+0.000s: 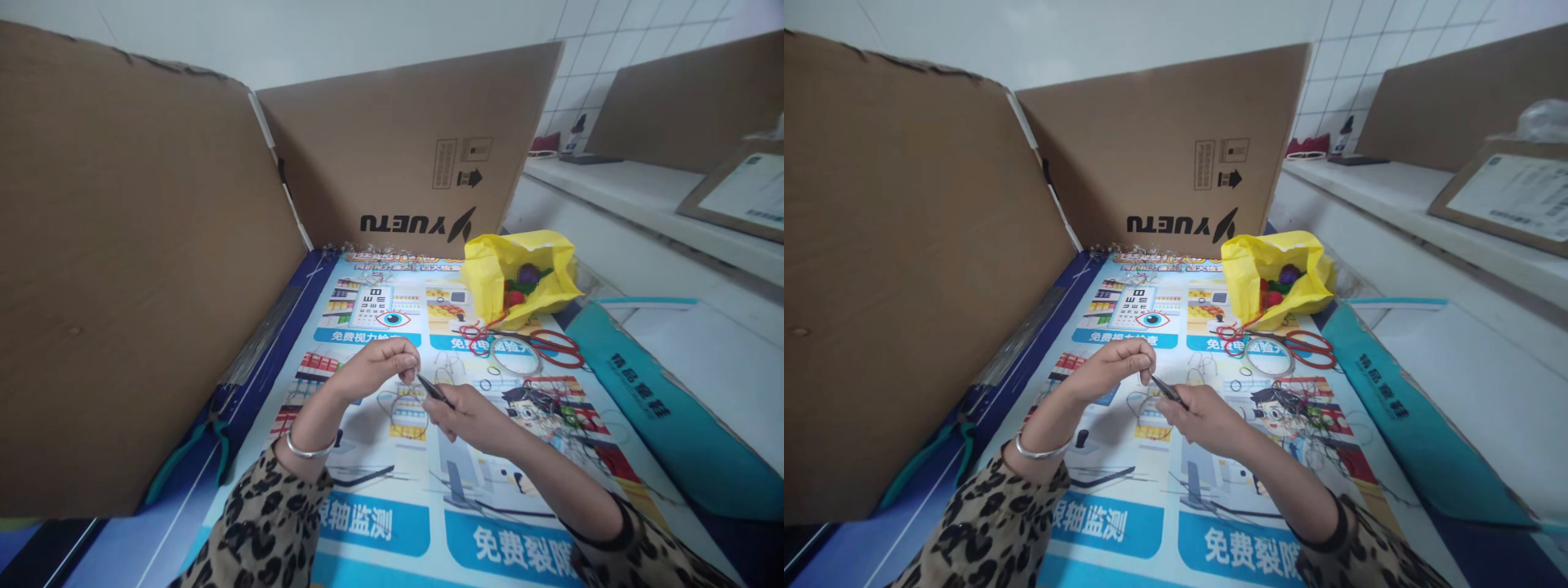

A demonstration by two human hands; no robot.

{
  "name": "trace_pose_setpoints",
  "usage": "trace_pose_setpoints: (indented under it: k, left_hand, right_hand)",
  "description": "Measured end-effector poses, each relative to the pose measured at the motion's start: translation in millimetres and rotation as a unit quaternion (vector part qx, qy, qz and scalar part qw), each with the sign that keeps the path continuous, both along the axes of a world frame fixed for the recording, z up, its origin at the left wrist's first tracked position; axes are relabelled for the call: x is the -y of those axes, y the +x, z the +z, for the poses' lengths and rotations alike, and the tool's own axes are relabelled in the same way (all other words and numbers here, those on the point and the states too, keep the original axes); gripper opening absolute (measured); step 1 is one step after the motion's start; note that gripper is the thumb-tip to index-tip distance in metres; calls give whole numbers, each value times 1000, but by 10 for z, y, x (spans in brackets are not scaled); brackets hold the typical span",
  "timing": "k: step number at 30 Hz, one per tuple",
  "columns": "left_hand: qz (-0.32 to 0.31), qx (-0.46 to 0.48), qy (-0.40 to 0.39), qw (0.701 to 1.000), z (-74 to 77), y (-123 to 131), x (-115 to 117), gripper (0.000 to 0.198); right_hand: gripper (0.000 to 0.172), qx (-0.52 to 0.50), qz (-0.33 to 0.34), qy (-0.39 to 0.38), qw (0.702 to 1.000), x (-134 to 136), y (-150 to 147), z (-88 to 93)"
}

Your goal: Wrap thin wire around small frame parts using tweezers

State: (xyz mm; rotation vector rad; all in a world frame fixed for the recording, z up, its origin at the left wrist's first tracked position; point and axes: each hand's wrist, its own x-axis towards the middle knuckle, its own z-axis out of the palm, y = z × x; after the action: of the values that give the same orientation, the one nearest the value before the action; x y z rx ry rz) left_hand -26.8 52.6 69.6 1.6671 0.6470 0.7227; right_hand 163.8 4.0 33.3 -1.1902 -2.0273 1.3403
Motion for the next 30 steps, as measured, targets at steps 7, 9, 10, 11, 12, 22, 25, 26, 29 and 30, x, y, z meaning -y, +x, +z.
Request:
trace_pose_setpoints:
  k: [7,9,10,11,12,22,25,26,29,30]
  left_hand:
    - [-7,-5,5,1000,13,-13,9,22]
    - [-11,-5,5,1000,16,-17,9,22]
    - [-12,-6,5,1000,18,-19,9,22]
    - [-13,-7,5,1000,18,-20,8,22]
    - [-13,-7,5,1000,18,-21,8,22]
    - [-15,-12,-4,1000,15,-16,7,23]
    - [-18,-11,-4,1000,19,-13,4,23]
    - [-19,-12,-3,1000,20,-13,3,22]
    - [-23,-16,1,1000,23,-17,4,22]
    - [-24,-17,1,1000,23,-19,4,22]
  right_hand:
    - [38,9,3,-7,1000,9,-2,12]
    - [38,11,4,-1,1000,10,0,9]
    - [38,11,4,2,1000,10,1,8]
    - [38,11,6,4,1000,11,2,8]
    - [38,12,7,6,1000,11,2,8]
    - [37,27,15,22,999,13,-3,16]
    - [37,38,14,32,999,12,-7,16]
    - [37,41,13,36,998,11,-8,16]
    - [37,49,9,49,998,2,-9,13]
    - [37,51,9,54,997,-1,-8,12]
